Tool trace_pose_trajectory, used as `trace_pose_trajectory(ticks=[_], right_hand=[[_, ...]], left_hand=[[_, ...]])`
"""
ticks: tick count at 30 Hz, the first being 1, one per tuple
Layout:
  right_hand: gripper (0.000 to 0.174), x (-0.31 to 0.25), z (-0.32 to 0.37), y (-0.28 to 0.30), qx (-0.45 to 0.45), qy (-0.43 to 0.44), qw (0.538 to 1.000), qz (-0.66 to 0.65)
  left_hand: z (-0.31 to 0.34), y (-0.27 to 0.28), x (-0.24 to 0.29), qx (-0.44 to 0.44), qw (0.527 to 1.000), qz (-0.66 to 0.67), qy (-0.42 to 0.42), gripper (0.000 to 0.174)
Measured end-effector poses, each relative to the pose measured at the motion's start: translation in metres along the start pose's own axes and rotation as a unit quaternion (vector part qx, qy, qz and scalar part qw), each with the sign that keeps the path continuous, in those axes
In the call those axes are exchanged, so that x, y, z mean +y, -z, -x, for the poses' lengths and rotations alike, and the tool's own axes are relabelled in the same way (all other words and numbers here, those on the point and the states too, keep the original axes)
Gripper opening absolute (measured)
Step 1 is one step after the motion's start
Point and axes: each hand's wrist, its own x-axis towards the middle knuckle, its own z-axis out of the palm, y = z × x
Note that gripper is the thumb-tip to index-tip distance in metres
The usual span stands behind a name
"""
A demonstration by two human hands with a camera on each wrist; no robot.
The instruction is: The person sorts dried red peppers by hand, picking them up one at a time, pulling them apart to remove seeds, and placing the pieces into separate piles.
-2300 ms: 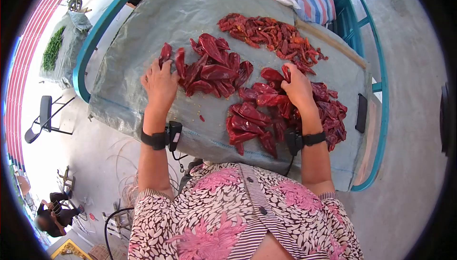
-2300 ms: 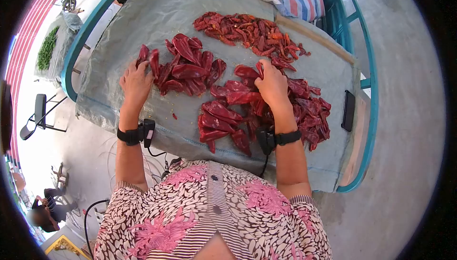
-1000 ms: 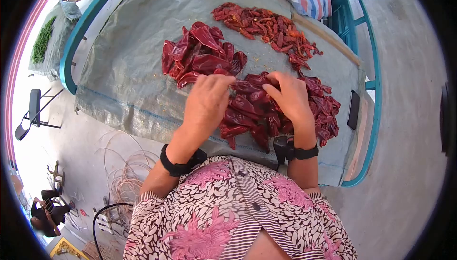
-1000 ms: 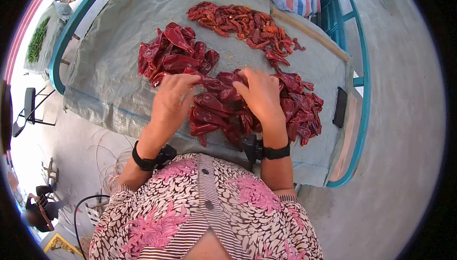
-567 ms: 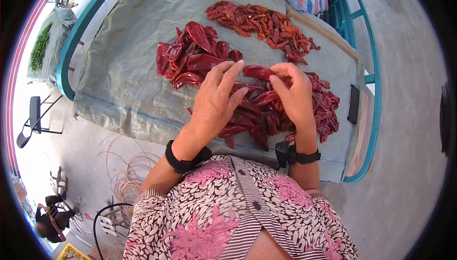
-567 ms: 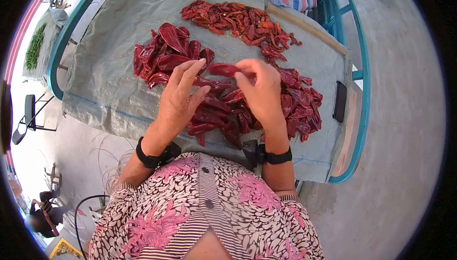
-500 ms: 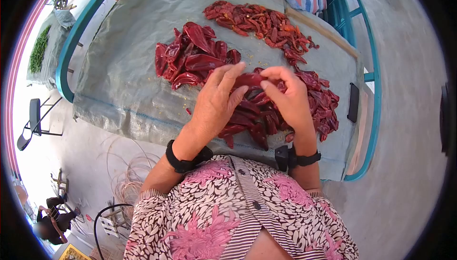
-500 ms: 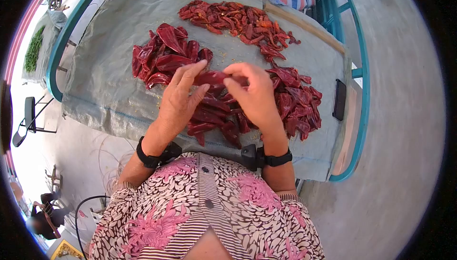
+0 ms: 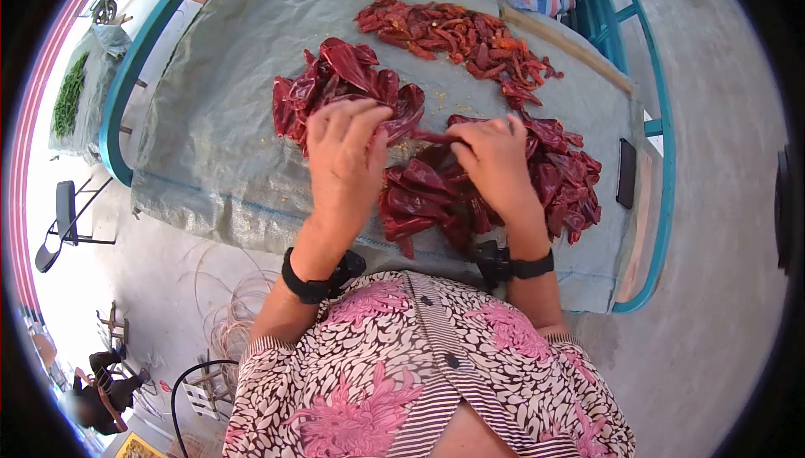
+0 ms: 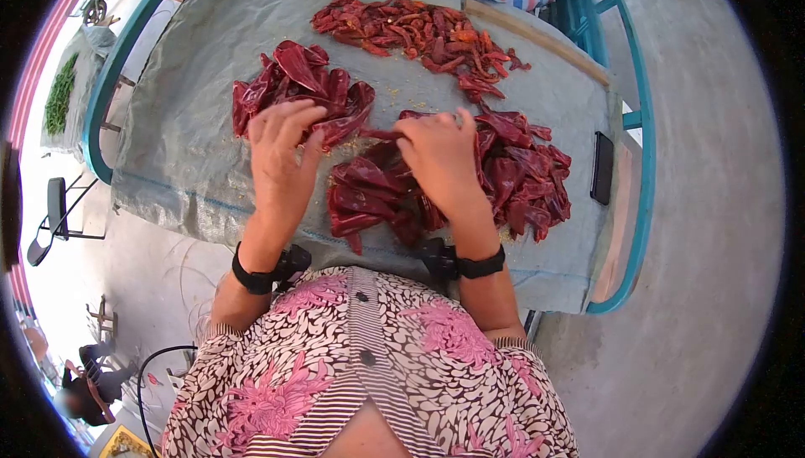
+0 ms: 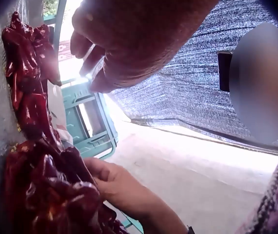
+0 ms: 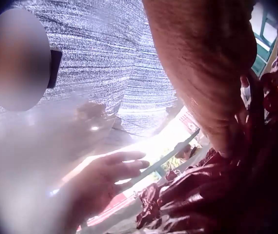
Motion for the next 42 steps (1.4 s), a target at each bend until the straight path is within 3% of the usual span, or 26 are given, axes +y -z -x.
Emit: trace_pose_trajectory(ticks=[4,6,9,12,15,21,24,28,30,35,39,42], right_hand=[[0.018,0.005,-0.002,0.025,0.028,-0.038,0.998,0.032],[0.021,0.007,-0.006,0.029,0.039,-0.060,0.997,0.037],[0.028,0.003,-0.017,0.025,0.069,-0.054,0.986,-0.145],[0.036,0.022,-0.012,0.009,0.026,-0.069,0.997,0.021],[0.038,0.028,-0.010,-0.003,-0.038,-0.092,0.994,0.050],[0.029,0.033,-0.016,-0.008,-0.077,-0.073,0.992,0.067],[0.021,0.038,-0.014,-0.007,-0.017,-0.088,0.996,0.020],[0.016,0.033,-0.017,0.010,0.089,-0.041,0.994,-0.041],[0.016,0.018,-0.019,0.018,0.142,-0.006,0.989,-0.041],[0.021,-0.029,-0.021,0.019,0.075,0.087,0.985,-0.131],[0.027,-0.039,-0.016,0.020,0.056,0.040,0.973,-0.218],[0.029,-0.028,-0.007,0.014,0.030,0.017,0.994,-0.100]], left_hand=[[0.017,-0.008,0.005,-0.034,0.997,0.065,0.015,0.031],[0.020,-0.007,0.011,-0.091,0.991,0.100,-0.003,0.032],[0.019,-0.006,0.022,-0.174,0.978,0.110,-0.044,0.040],[0.025,-0.006,0.022,-0.233,0.966,0.106,-0.033,0.043],[0.031,-0.008,0.017,-0.255,0.961,0.107,-0.008,0.040],[0.020,0.002,0.023,-0.190,0.976,0.104,0.005,0.033],[0.019,0.008,0.018,-0.128,0.984,0.105,0.063,0.032],[0.006,0.022,0.015,0.003,0.993,0.038,0.112,0.044],[0.007,0.023,0.016,-0.032,0.992,0.051,0.115,0.052],[0.005,0.007,0.031,-0.112,0.980,0.152,0.061,0.052],[0.010,0.005,0.018,-0.062,0.988,0.133,0.054,0.045],[0.009,0.013,0.007,0.018,0.990,0.110,0.085,0.045]])
